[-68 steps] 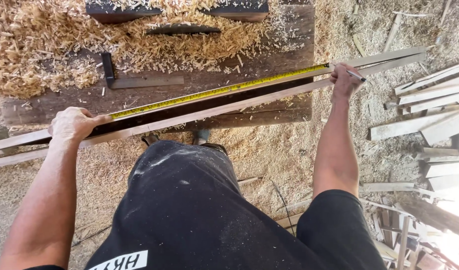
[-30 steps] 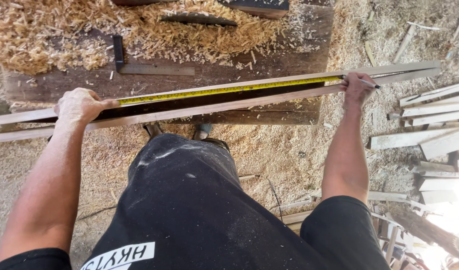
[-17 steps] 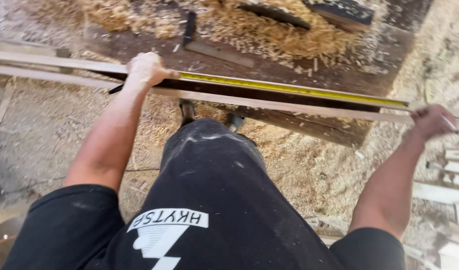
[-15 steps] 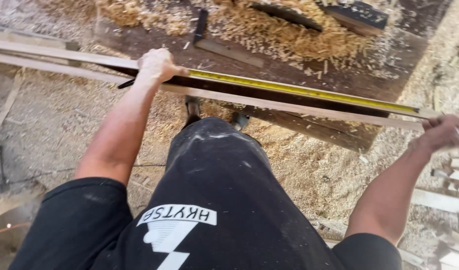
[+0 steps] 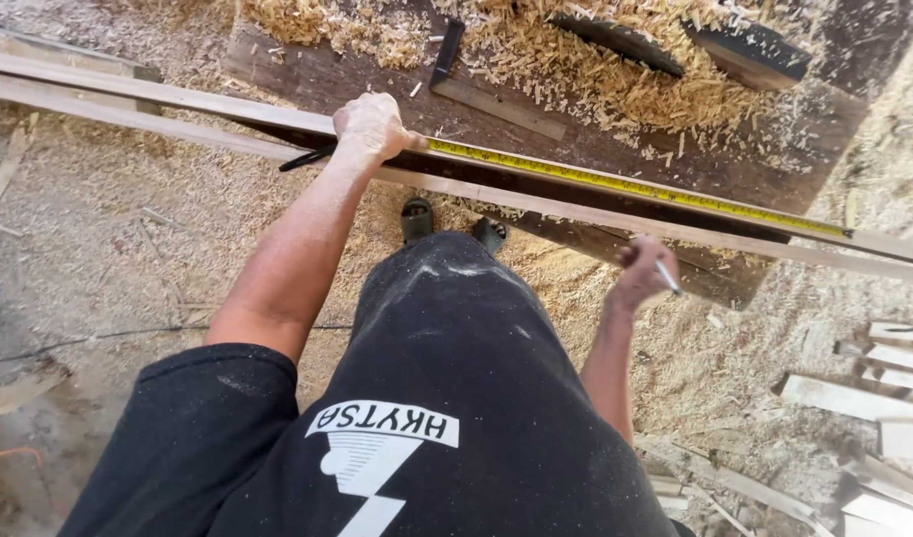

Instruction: The recorder uses a tape measure, square, and pencil to mark measurements on long wooden planks in a workshop.

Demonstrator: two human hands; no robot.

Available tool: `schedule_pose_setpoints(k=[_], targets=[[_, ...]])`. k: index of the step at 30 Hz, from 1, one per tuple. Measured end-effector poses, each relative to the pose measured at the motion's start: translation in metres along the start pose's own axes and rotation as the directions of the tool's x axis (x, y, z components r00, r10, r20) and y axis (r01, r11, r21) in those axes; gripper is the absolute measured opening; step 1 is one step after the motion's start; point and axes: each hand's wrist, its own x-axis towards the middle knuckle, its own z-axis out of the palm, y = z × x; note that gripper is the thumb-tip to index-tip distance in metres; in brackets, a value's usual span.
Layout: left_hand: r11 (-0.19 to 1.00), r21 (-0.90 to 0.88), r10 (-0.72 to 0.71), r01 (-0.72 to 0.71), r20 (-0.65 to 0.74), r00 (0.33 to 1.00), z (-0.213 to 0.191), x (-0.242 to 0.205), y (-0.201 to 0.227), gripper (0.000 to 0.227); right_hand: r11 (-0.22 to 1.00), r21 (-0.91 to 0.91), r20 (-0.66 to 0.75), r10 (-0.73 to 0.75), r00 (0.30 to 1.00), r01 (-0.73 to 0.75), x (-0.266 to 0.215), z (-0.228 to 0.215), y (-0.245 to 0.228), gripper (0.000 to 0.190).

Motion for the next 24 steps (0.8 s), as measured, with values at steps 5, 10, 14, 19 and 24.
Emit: schedule_pose_setpoints(k=[5,10,14,19,24], targets=[[0.999,-0.039,-0.004,0.005,0.030,1.000,0.001,0.006,-0.005,0.073,0.986,-0.124,0.136,0.124,0.983,-0.107,-0.031,0.043,-0.004,0.018],[0.998,-0.056,0.037,-0.035,0.034,0.999,-0.009,-0.003,-0.004,0.076,0.931,-0.314,0.231,-0.116,0.966,0.187,0.001,0.052,0.025,0.027],[0.996,-0.068,0.062,-0.060,0.029,0.998,-0.006,-0.002,-0.010,0.076,0.542,-0.692,0.470,-0.163,0.868,0.476,0.035,0.058,0.030,0.033],[0.995,-0.078,0.063,-0.063,0.000,0.998,0.001,-0.001,-0.009,0.074,0.418,-0.726,0.613,0.034,0.789,0.546,0.045,0.067,-0.044,0.043],[0.995,-0.094,0.021,-0.024,-0.036,0.999,0.009,0.002,-0.005,0.076,0.380,-0.712,0.663,0.087,0.744,0.590,0.074,0.055,-0.040,0.043]])
